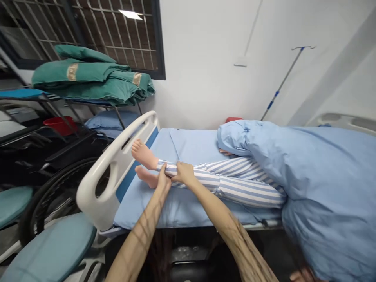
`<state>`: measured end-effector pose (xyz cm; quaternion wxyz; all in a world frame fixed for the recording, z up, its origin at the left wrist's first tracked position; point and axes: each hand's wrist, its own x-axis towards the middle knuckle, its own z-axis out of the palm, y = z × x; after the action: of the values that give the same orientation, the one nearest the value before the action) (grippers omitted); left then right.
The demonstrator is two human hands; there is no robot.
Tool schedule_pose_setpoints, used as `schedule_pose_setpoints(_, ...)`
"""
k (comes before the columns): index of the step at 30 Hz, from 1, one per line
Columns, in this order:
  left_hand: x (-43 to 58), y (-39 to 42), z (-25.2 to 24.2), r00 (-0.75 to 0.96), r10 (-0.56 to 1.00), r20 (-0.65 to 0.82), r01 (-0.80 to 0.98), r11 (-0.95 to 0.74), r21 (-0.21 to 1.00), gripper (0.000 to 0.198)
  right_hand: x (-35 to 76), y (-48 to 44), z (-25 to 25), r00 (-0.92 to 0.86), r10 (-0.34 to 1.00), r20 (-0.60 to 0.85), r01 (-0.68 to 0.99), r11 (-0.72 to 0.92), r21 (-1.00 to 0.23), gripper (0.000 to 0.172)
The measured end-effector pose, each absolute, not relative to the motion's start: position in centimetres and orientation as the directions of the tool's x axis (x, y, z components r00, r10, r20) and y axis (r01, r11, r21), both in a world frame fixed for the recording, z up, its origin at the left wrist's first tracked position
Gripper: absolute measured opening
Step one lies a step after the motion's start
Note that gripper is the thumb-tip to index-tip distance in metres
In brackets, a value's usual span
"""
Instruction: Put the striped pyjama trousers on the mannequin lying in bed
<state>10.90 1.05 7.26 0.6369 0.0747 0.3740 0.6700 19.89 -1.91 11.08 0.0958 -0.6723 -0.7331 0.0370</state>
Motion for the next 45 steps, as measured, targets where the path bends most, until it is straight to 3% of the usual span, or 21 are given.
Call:
schedule_pose_setpoints(5,14.3,1.3,14.5,-0.167,0.969,-0.184,-0.783,-0.017,0.621,0.010,23.8,-1.5,18.0,-0.105,0.977,0.187,0.958,0.150,-0.243,0.061)
schedule_pose_setpoints(9,18.9,1.6,20.9,-0.224,0.952,0.210,-0.708,-0.307,0.636,0.030,28.6,-2.5,25.3,-0.072,0.966,0.249,0.923,0.159,-0.350,0.067)
schedule_pose_setpoints(13,23.8,1.3,27.0,-0.203,0.854,0.479,-0.630,-0.489,0.604,0.037,33.3,-4.6,31.7,0.015,0.951,0.308,0.904,0.119,-0.410,0.064)
schedule_pose_setpoints(18,27.7,0.4,32.2,-0.107,0.801,0.589,-0.549,-0.542,0.637,0.034,36.8,-6.9,35.8,0.092,0.915,0.393,0.890,0.101,-0.445,0.060)
schedule_pose_setpoints(22,27.9,0.2,32.5,-0.089,0.787,0.611,-0.562,-0.546,0.621,0.033,36.9,-7.4,36.2,0.153,0.919,0.364,0.897,0.025,-0.441,0.050)
schedule_pose_setpoints(28,24.1,1.0,27.9,-0.194,0.839,0.508,-0.629,-0.504,0.592,0.044,33.7,-5.1,32.4,0.050,0.944,0.325,0.907,0.094,-0.411,0.067)
schedule_pose_setpoints(32,19.0,1.5,22.1,-0.121,0.936,0.330,-0.663,-0.324,0.675,0.048,29.8,-2.6,26.8,-0.057,0.964,0.259,0.921,0.151,-0.359,0.067)
schedule_pose_setpoints(38,11.3,0.6,10.3,-0.065,0.995,-0.069,-0.600,0.016,0.800,0.035,23.2,-1.0,15.4,-0.191,0.973,0.129,0.937,0.221,-0.272,0.061)
schedule_pose_setpoints(45,8.3,-0.9,0.6,0.007,0.979,-0.206,-0.515,0.180,0.838,0.020,19.6,-1.1,5.5,-0.216,0.974,0.075,0.954,0.226,-0.195,0.050)
